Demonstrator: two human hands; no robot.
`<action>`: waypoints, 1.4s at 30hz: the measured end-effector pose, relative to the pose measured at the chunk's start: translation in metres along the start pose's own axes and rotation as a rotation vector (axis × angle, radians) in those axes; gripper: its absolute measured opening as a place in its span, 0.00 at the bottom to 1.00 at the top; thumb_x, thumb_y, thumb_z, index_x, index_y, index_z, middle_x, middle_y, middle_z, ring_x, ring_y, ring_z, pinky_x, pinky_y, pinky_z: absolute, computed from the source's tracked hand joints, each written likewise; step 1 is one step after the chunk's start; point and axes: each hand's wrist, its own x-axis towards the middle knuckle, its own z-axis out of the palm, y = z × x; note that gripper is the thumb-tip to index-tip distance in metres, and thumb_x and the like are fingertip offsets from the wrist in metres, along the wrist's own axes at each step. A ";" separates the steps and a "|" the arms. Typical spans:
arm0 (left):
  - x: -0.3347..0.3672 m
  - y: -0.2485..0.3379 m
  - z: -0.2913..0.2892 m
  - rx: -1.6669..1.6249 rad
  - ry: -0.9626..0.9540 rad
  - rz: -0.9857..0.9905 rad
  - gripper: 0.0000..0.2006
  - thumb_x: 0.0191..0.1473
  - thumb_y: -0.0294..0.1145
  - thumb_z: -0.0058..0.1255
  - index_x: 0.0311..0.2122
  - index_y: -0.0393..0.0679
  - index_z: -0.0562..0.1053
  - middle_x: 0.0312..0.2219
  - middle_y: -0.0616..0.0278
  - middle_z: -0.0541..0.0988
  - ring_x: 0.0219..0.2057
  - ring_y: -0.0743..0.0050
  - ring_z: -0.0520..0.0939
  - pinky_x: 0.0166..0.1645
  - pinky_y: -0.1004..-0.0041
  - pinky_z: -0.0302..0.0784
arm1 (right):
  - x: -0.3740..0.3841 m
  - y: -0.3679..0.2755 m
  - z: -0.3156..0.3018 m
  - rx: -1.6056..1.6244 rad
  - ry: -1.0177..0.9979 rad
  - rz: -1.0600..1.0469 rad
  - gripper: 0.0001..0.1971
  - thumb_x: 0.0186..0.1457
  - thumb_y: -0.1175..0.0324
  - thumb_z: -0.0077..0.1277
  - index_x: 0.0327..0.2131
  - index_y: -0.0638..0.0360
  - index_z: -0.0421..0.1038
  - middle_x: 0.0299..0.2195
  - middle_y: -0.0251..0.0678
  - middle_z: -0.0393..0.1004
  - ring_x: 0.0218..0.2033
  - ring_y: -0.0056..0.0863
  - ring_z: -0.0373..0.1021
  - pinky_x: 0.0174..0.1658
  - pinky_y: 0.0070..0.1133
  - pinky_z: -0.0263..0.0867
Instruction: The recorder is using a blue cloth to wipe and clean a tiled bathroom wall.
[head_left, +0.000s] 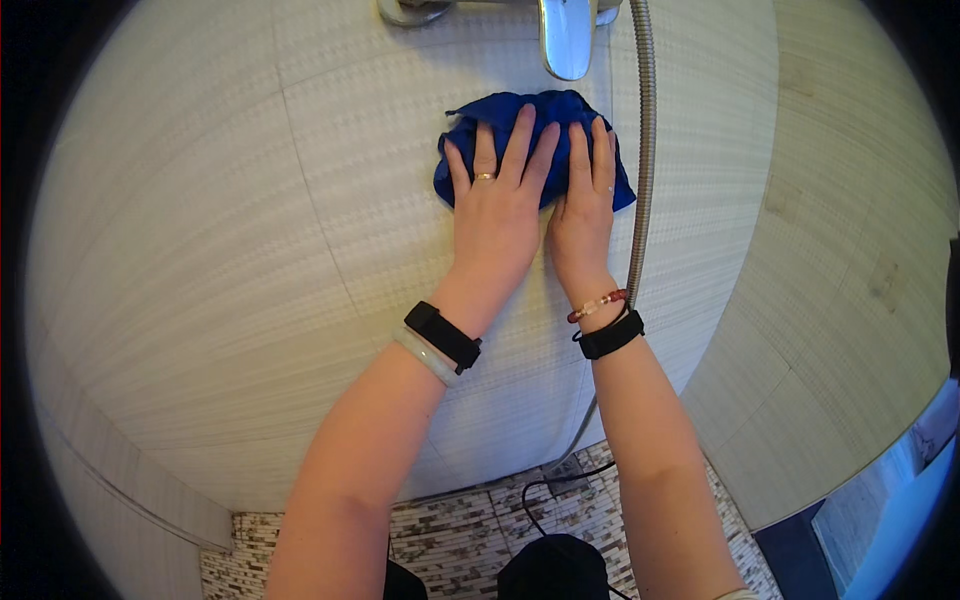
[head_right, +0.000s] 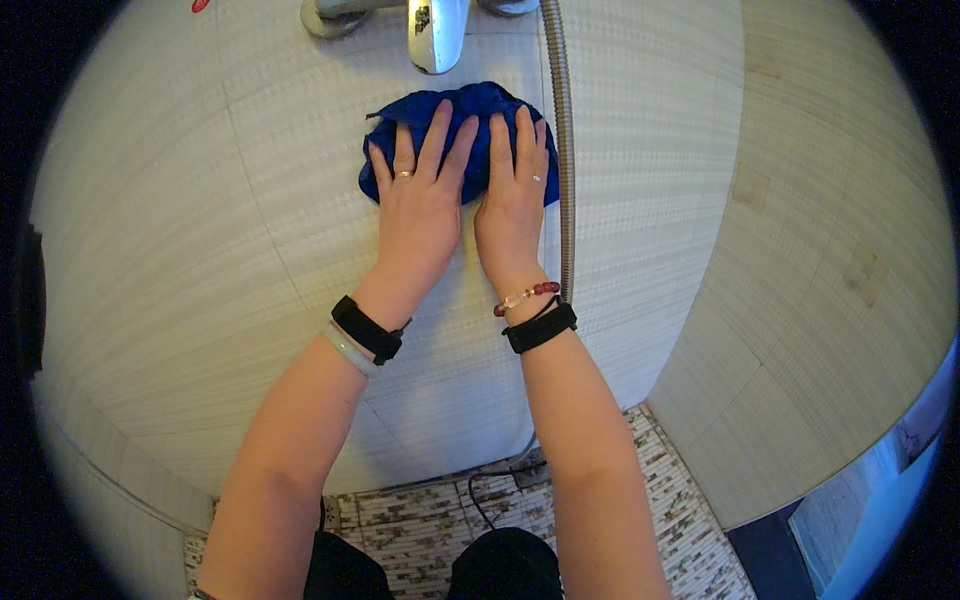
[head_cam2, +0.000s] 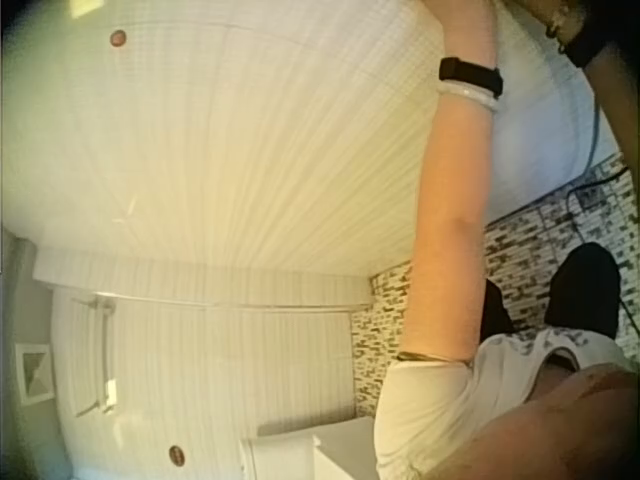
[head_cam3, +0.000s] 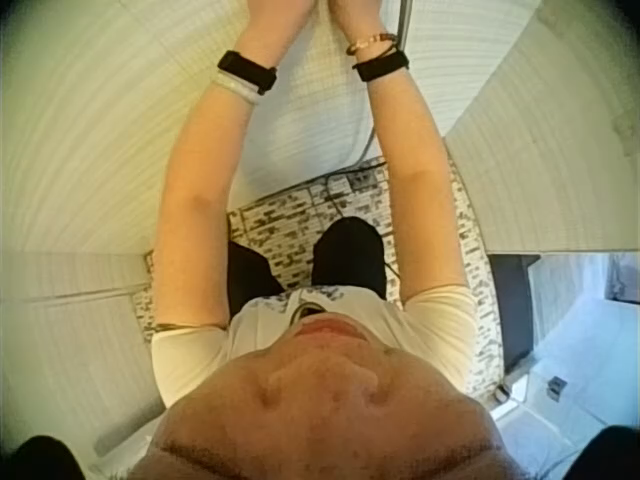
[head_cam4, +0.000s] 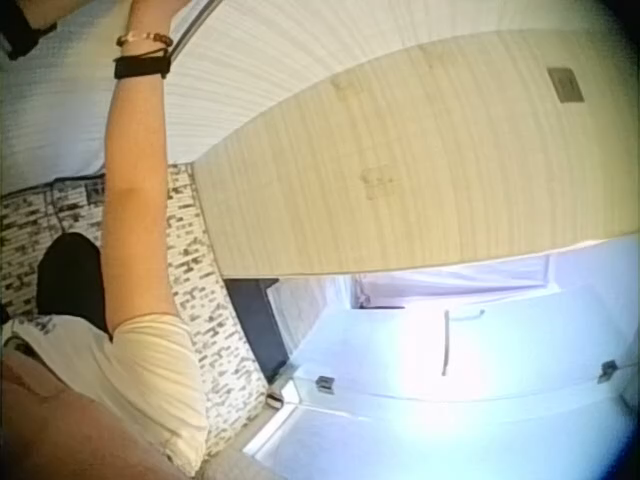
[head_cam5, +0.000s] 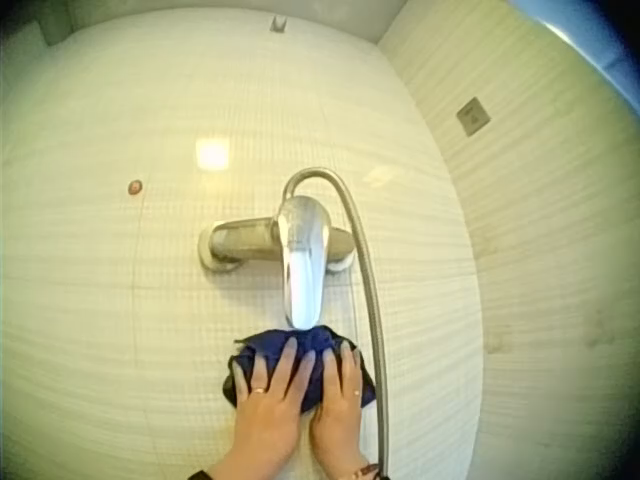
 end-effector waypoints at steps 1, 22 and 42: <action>-0.004 0.000 0.004 -0.011 0.009 -0.017 0.26 0.49 0.23 0.43 0.56 0.49 0.62 0.58 0.58 0.57 0.55 0.39 0.59 0.57 0.38 0.48 | -0.003 0.000 0.000 0.033 -0.009 0.015 0.29 0.45 0.89 0.37 0.55 0.62 0.56 0.59 0.50 0.50 0.61 0.51 0.45 0.61 0.39 0.45; -0.172 0.038 0.087 -0.175 -0.524 -0.046 0.27 0.49 0.27 0.45 0.57 0.50 0.61 0.60 0.58 0.56 0.48 0.43 0.66 0.54 0.43 0.57 | -0.215 0.077 0.028 -0.044 -0.287 0.279 0.21 0.52 0.83 0.39 0.51 0.71 0.53 0.57 0.61 0.47 0.59 0.57 0.46 0.60 0.41 0.46; -0.192 0.036 0.052 -0.262 -0.511 -0.053 0.26 0.49 0.26 0.42 0.57 0.49 0.62 0.59 0.61 0.58 0.49 0.48 0.67 0.57 0.49 0.58 | -0.213 0.023 -0.008 0.164 -0.381 0.405 0.23 0.53 0.85 0.33 0.55 0.76 0.49 0.61 0.61 0.37 0.61 0.57 0.41 0.61 0.37 0.45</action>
